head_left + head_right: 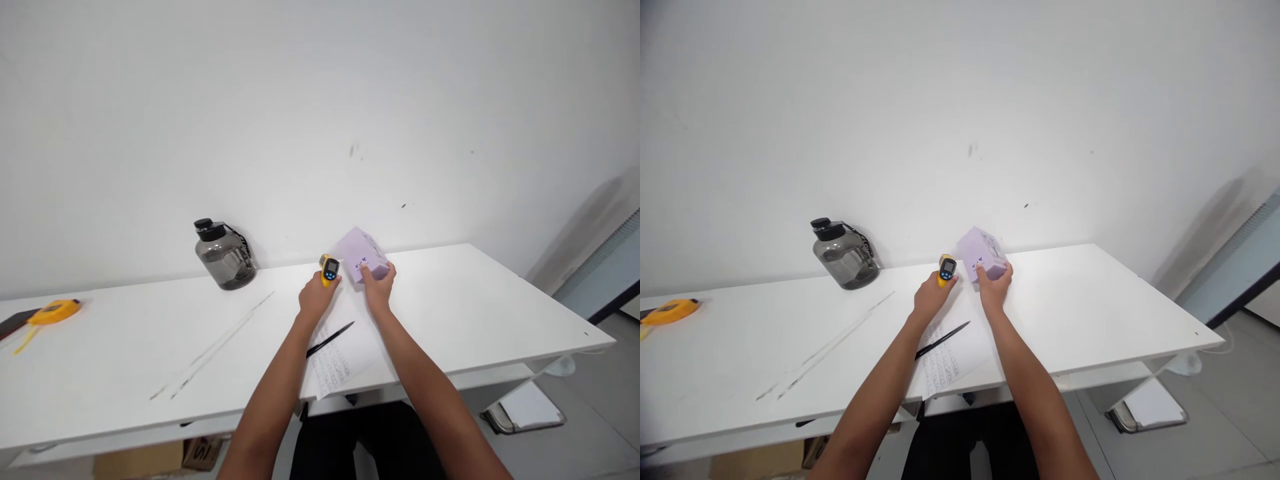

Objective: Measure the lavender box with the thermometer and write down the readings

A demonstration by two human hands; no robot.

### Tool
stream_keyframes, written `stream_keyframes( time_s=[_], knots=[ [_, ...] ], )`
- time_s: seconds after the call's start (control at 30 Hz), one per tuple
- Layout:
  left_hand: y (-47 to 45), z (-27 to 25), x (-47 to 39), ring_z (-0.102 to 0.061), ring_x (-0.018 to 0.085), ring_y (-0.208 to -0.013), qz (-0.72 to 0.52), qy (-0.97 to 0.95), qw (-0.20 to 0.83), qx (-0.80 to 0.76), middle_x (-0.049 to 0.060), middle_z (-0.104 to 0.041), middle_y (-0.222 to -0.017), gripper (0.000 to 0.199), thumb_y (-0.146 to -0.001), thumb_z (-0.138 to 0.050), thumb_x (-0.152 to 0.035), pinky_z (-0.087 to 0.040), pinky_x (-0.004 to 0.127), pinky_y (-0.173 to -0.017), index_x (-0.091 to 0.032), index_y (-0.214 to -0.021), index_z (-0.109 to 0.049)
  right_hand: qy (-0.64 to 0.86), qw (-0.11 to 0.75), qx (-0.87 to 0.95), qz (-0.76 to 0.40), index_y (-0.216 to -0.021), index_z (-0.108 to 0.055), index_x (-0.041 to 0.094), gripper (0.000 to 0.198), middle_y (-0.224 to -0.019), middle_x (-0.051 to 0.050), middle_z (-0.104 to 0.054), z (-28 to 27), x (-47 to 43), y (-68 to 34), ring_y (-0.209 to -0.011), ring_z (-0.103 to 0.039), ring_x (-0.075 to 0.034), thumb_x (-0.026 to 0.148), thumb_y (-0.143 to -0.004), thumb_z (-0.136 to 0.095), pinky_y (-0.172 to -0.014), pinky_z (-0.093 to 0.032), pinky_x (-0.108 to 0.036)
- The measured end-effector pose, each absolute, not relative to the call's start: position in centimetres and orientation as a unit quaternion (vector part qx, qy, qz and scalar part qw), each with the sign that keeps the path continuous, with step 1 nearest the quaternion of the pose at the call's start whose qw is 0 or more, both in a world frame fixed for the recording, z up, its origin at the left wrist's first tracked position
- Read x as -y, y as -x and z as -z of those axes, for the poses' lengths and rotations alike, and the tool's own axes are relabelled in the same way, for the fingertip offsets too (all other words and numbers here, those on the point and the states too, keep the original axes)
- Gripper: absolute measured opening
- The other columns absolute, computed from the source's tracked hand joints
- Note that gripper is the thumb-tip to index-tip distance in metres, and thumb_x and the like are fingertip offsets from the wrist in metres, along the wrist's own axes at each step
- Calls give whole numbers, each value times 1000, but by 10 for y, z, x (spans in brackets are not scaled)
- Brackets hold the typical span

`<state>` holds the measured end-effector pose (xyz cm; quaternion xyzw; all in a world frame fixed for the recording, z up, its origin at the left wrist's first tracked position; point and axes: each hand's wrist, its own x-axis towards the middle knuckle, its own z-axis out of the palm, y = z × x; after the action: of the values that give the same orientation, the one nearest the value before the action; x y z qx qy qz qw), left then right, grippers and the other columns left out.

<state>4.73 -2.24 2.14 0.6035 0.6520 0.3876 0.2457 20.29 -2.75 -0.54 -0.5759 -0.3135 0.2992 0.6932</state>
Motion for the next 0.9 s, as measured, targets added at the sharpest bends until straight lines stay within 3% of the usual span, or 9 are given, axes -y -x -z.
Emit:
stream_keyframes(
  time_s=[0.13,0.27,0.47,0.63,0.9],
  knots=[
    [-32,-16,14,-64,41,-105,-269,-610,198,-718,15,-70,-91,51,-68,-73,-68,-40,42,-86,-24,-79,-50,653,641,342,-214,-146,-36,27,96,-151,-16,-41,5,27,-213,-133,-51,-34,61,-65,-74,-107,-45,-45],
    [-26,-11,9,-59,42,-119,-302,-575,230,-724,11,-70,-83,45,-65,-79,-57,-37,43,-91,-25,-78,-49,686,590,377,-197,-146,-37,27,94,-146,-16,-44,5,26,-217,-127,-54,-37,60,-65,-73,-101,-46,-47],
    [-28,-10,9,-63,44,-111,-228,-618,157,-736,18,-72,-97,48,-73,-68,-65,-32,49,-95,-22,-91,-58,703,545,426,-165,-146,-38,27,91,-141,-17,-42,12,22,-213,-128,-50,-38,59,-68,-70,-98,-47,-48],
    [-28,-10,11,-61,43,-113,-222,-612,165,-741,16,-72,-98,51,-66,-76,-60,-30,49,-98,-23,-98,-60,706,540,431,-156,-145,-38,29,90,-139,-16,-43,14,19,-213,-129,-46,-39,59,-67,-72,-101,-44,-50],
    [-28,-10,12,-62,43,-111,-204,-624,150,-739,19,-72,-103,50,-68,-75,-58,-30,49,-97,-22,-98,-59,710,516,458,-146,-146,-36,25,91,-140,-19,-39,16,20,-209,-130,-43,-41,56,-68,-72,-102,-43,-53]
  ],
)
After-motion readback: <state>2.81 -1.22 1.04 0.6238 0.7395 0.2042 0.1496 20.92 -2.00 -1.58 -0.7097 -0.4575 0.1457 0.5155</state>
